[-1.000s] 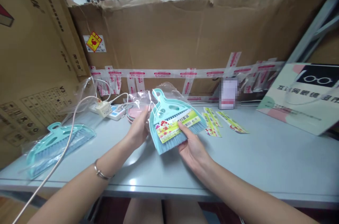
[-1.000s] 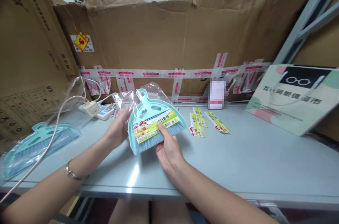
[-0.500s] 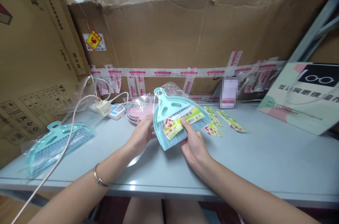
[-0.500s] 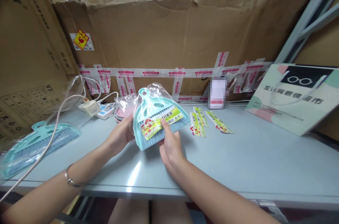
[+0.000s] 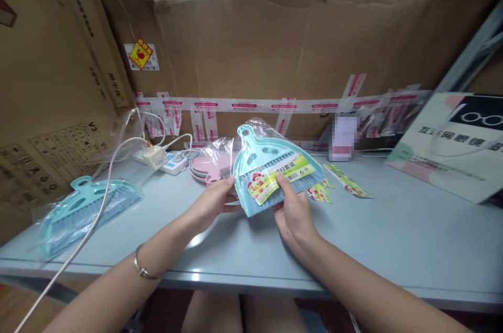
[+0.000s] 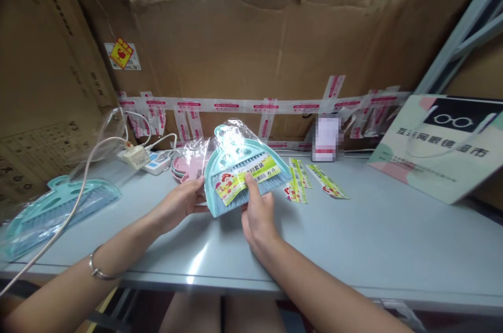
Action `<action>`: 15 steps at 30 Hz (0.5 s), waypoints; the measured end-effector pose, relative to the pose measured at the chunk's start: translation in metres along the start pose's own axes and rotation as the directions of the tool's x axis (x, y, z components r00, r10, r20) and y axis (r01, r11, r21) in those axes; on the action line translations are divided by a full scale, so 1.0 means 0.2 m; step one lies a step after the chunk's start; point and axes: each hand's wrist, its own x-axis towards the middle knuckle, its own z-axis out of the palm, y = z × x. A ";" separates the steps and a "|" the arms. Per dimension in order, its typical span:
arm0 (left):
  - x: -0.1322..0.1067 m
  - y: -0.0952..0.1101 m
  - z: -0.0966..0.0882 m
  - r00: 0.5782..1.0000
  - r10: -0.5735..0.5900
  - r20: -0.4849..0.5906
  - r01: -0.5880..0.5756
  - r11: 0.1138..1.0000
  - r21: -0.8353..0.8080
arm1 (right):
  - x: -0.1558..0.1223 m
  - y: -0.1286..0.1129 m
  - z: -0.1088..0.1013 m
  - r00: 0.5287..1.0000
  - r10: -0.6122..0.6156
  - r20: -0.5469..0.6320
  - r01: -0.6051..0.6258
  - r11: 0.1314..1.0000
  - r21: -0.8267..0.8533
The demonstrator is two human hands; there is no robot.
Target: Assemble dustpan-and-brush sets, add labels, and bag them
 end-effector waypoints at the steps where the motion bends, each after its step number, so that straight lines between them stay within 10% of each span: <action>1: 0.00 0.00 0.00 0.999 0.032 -0.004 -0.032 0.999 0.000 | 0.00 0.00 0.00 1.000 0.004 0.004 -0.004 1.000 -0.004; 8: 0.02 0.05 0.00 0.977 0.104 -0.187 -0.121 0.989 -0.081 | -0.02 0.01 -0.02 0.962 0.263 0.075 -0.261 0.965 -0.031; 15: -0.02 0.03 0.01 0.980 0.190 0.057 -0.189 0.982 -0.011 | -0.05 0.03 0.00 0.943 0.317 0.106 -0.321 0.947 0.024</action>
